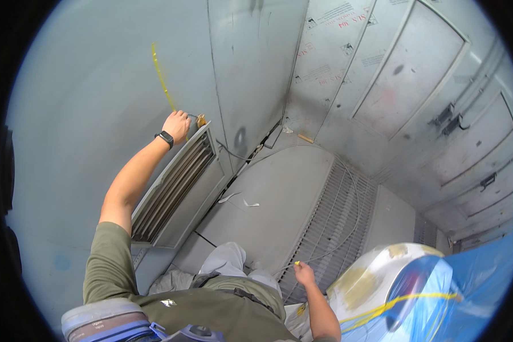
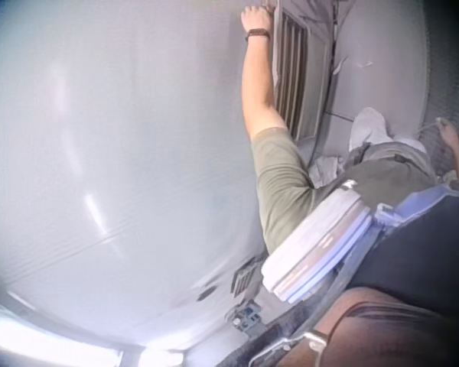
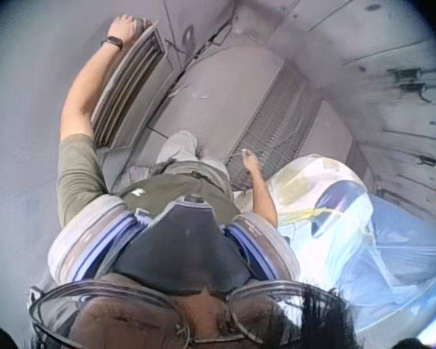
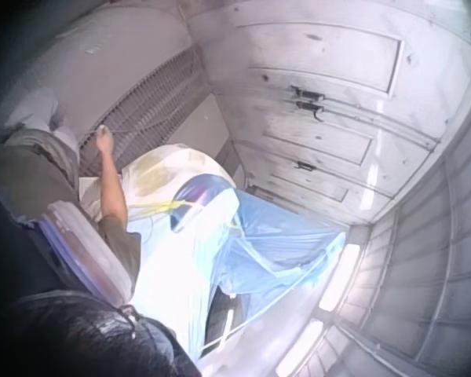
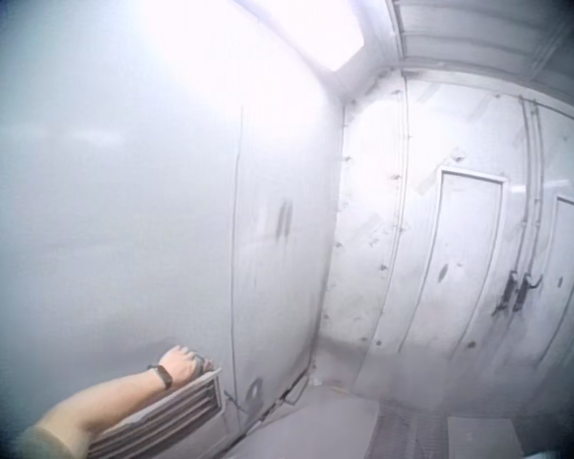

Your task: The person wipes the front bumper of a white car with a yellow cloth, then uses a spray gun to apply a clear coat to the bumper. The car is masked with blue plastic and yellow tape in a paint booth.

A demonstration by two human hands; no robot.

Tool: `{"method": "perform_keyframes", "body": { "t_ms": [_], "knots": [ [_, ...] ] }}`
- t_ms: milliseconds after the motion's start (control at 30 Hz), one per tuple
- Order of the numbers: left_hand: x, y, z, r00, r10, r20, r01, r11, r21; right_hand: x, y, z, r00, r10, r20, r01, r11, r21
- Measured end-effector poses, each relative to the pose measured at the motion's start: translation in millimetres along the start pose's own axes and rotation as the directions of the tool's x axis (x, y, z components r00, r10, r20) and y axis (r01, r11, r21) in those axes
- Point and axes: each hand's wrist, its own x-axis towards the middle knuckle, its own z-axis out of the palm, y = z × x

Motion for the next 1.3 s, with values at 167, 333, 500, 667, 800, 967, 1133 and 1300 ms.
{"method": "perform_keyframes", "body": {
  "t_ms": [167,333,500,667,800,967,1133,1300],
  "knots": [
    [108.8,-3.5,65.9,0.928,-0.082,0.365,0.026,0.987,0.156,99.0,-36.8,-72.8,0.995,-0.039,-0.097,0.053,0.988,0.146],
    [150.0,-11.7,94.6,0.855,-0.009,0.518,-0.043,0.995,0.088,122.9,-4.9,-49.2,0.953,0.298,-0.056,-0.259,0.896,0.361],
    [146.8,-33.5,56.9,0.897,0.043,0.44,-0.057,0.998,0.02,124.6,18.0,-26.2,0.877,0.32,0.358,-0.3,0.947,-0.112],
    [195.9,-35.4,-40.9,0.93,-0.082,0.358,0.073,0.997,0.038,252.8,8.6,-77.8,0.84,0.076,0.537,0.011,0.987,-0.158],
    [266.2,34.5,-134.3,0.97,0.085,0.227,-0.071,0.995,-0.068,407.2,-99.2,-191.8,0.942,-0.192,0.277,0.273,0.917,-0.292],
    [369.6,193.5,-212.3,0.816,0.553,0.171,-0.492,0.818,-0.298,488.6,-275.7,-325.3,0.501,-0.797,-0.336,0.828,0.555,-0.081],
    [473.5,295.7,-246.2,0.575,0.818,-0.028,-0.782,0.539,-0.313,465.8,-282.7,-383.9,0.612,-0.671,-0.419,0.785,0.58,0.219],
    [542.1,402.8,-227.0,0.306,0.952,-0.035,-0.865,0.262,-0.428,411.3,-196.1,-418.1,0.85,-0.371,-0.375,0.464,0.864,0.196]
  ]
}}
